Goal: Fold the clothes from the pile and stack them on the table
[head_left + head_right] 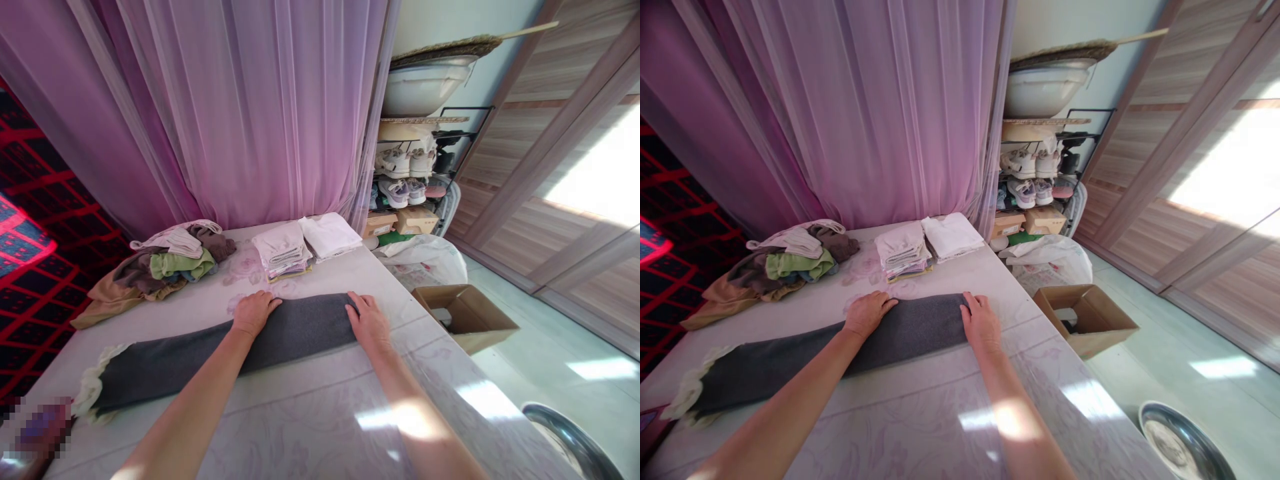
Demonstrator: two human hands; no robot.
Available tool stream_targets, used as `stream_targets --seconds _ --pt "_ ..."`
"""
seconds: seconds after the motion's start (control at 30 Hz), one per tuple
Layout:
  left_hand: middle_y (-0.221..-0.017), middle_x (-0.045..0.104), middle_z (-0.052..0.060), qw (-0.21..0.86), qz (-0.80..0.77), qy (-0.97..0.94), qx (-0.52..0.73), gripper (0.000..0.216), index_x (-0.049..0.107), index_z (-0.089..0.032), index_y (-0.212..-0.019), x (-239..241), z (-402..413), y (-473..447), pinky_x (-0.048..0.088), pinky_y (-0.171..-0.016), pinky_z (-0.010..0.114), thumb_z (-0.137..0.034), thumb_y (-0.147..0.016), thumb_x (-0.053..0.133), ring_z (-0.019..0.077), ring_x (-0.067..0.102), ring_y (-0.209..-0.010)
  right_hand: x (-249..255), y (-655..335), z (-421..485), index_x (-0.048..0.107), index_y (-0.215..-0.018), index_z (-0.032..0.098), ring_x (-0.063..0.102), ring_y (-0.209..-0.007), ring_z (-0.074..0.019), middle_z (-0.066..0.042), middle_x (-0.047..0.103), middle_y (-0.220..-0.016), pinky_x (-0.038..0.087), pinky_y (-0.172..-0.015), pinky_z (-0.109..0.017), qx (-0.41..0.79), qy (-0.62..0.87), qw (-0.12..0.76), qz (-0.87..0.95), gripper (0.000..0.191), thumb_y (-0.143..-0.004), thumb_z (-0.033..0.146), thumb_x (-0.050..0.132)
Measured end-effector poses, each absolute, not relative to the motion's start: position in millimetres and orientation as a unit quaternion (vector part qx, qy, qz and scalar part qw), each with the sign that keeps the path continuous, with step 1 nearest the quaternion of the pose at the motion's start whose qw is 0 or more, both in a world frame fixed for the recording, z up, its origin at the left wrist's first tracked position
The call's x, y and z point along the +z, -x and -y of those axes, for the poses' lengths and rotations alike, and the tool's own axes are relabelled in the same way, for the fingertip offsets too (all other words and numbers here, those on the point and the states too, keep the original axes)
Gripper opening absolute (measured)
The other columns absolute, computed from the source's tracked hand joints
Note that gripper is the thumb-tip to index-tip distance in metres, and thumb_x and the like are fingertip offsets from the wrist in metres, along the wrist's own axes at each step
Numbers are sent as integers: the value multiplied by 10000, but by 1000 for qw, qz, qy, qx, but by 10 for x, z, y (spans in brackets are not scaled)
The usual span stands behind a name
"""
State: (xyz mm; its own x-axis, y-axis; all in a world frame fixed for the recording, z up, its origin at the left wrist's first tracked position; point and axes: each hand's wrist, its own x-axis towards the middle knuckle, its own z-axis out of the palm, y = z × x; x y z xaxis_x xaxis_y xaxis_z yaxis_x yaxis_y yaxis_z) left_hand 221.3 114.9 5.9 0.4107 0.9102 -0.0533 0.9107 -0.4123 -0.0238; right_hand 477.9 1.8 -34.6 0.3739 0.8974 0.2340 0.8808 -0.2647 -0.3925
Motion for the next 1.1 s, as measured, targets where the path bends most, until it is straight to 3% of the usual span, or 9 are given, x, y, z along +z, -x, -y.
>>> stream_targets --seconds 0.13,0.27,0.4,0.5,0.77,0.87,0.97,1.1 --pt "-1058 666 119 -19 -535 -845 -6 402 657 -182 -1070 79 -1053 -2178 470 -827 347 -439 -971 364 257 631 -972 -336 -4791 -37 573 -1298 265 616 -902 -194 -78 613 -1153 472 -766 -289 27 795 215 566 382 -941 297 440" --pt "-1230 634 96 -6 -469 -877 105 370 625 -231 -1215 25 -692 -2047 403 -1010 380 -341 -976 364 235 568 -1132 -343 -4778 -37 562 -1313 275 612 -905 -198 -80 612 -1167 472 -742 -288 16 802 208 560 396 -947 317 417" --pt "-1399 544 24 67 -406 -908 79 416 559 -317 -1318 -134 -363 -1902 280 -1137 433 -430 -965 368 224 445 -1320 -287 -4794 -69 569 -1311 289 613 -888 -198 -77 611 -1171 472 -744 -297 29 809 184 557 399 -941 327 426" --pt "-1489 438 13 88 -427 -898 57 463 475 -327 -1390 -211 -333 -1869 226 -1159 476 -460 -965 350 230 340 -1399 -230 -4797 -101 587 -1294 285 615 -873 -198 -75 612 -1155 470 -741 -298 35 810 159 563 388 -939 334 436" --pt "-1518 392 4 123 -421 -897 59 448 455 -355 -1398 -196 -493 -1859 202 -1163 462 -437 -975 331 206 297 -1420 -234 -4740 -72 561 -1319 281 606 -863 -193 -90 593 -1143 463 -728 -300 -8 821 137 554 399 -962 345 394" --pt "-1522 382 -5 127 -405 -904 55 453 442 -358 -1406 -209 -518 -1834 188 -1166 474 -436 -978 314 209 289 -1425 -83 -4675 -48 596 -1274 253 584 -979 -239 -123 561 -1219 449 -798 -342 -35 818 109 564 369 -937 302 455" --pt "-1512 399 -8 121 -403 -904 72 442 456 -365 -1395 -239 -529 -1829 183 -1170 470 -428 -980 319 206 297 -1422 85 -4419 -63 575 -1291 192 463 -1214 -312 -168 425 -1421 393 -939 -425 -109 783 128 599 389 -925 266 465" --pt "-1497 423 -6 114 -408 -901 91 431 470 -356 -1387 -255 -515 -1835 195 -1173 449 -402 -980 337 193 313 -1415 49 -3913 -165 502 -1358 267 329 -1361 -248 -76 416 -1480 264 -1090 -460 -80 689 135 707 416 -970 326 366"
